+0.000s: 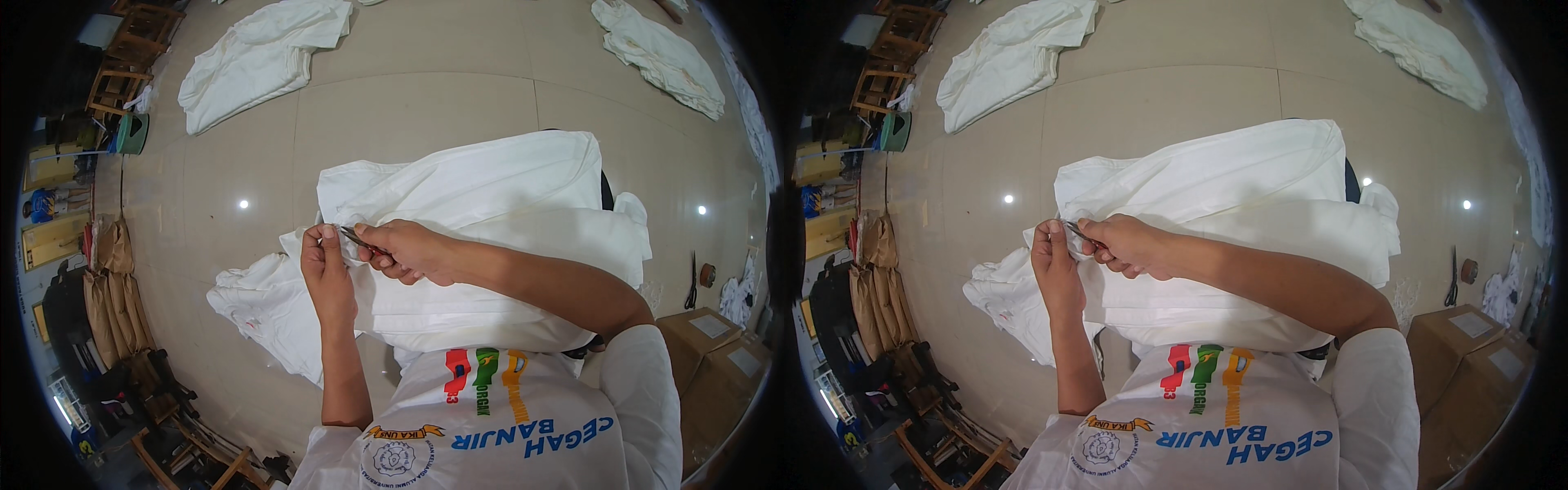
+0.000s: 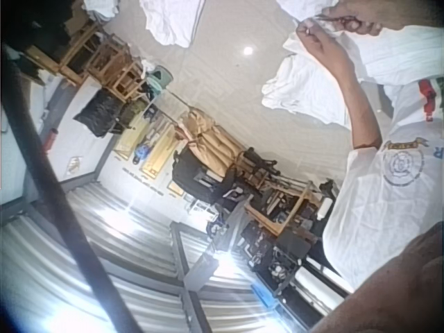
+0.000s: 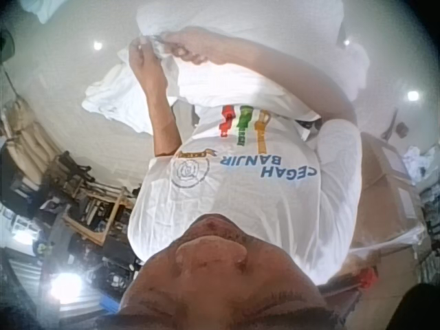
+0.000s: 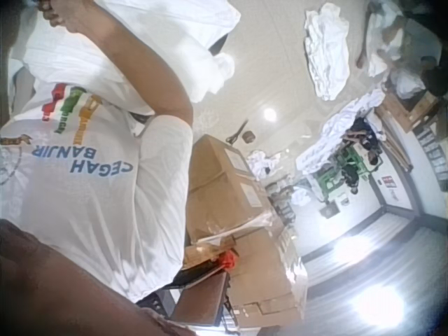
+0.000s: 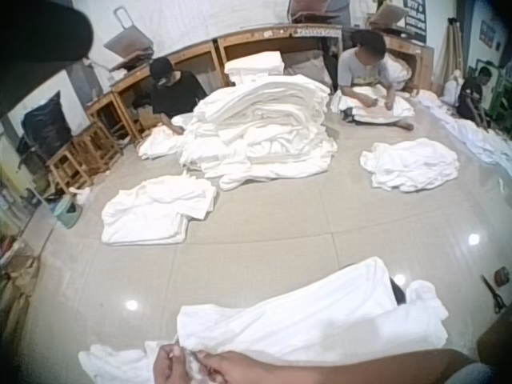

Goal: The person sits on the floor and uses small scissors to trim loose threads from white fabric pieces. They repeatedly pick up fabric, snip threads, and place the pieces down, working through a pile of white textiles.

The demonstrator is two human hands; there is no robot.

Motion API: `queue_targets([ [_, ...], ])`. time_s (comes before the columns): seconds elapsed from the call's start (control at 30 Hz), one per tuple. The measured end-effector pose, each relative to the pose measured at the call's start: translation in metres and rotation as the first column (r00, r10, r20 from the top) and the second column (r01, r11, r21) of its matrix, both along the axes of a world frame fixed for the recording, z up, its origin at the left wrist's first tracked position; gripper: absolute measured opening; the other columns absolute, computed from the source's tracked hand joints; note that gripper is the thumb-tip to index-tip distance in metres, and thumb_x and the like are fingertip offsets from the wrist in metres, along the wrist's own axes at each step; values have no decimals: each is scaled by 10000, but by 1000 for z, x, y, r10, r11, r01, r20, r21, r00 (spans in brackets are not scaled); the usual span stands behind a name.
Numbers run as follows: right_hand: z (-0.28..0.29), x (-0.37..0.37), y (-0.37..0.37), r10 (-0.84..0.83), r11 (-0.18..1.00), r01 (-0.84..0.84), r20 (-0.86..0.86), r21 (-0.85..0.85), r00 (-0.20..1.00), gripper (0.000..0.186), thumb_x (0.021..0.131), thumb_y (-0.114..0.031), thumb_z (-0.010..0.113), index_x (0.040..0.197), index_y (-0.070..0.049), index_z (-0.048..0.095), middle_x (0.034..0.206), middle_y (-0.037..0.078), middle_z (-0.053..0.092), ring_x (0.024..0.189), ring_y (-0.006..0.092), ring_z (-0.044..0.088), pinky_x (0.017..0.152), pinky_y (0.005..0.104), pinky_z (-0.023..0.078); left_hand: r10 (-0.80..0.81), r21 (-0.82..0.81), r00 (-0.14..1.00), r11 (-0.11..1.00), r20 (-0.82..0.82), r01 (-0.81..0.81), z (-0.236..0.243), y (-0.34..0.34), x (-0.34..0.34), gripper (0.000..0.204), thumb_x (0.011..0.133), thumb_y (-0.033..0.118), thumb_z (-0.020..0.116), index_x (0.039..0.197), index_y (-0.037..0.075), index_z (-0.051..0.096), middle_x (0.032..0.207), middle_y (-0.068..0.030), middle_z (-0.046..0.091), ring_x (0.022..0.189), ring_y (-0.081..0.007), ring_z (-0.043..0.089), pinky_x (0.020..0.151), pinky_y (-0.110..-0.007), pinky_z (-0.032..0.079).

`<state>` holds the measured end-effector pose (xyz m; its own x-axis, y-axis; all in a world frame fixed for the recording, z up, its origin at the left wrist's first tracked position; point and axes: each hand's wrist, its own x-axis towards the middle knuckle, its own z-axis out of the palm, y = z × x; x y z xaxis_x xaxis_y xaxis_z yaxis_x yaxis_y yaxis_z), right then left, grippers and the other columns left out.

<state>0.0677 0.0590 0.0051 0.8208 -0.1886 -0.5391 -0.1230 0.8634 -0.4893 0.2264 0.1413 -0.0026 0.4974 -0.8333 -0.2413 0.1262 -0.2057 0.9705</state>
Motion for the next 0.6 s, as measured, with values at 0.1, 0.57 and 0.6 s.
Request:
queue_targets([
  [0.1,0,1,0,-1,1000,1,-3,3,1000,485,1128,-513,392,903,-109,541,698,-61,375,500,51,245,416,245,192,-17,-5,999,1000,27,17,-3,2,3,252,1120,307,567,1078,59,584,951,17,626,879,-49,557,794,-240,458],
  [0.57,3,6,-1,-19,1000,18,-38,-17,999,466,1132,-499,398,893,-121,528,670,-80,340,492,49,227,410,242,191,-51,-7,995,999,84,52,-2,1,-1,251,1125,297,556,1040,61,573,901,10,629,827,-45,538,762,-229,444],
  [0.6,1,7,-1,-18,1000,17,-43,-26,999,463,1132,-498,400,892,-123,527,668,-83,340,491,50,225,410,243,189,-55,-9,995,998,78,56,-2,1,-1,250,1125,297,555,1039,63,573,899,13,626,822,-45,533,759,-228,441],
])
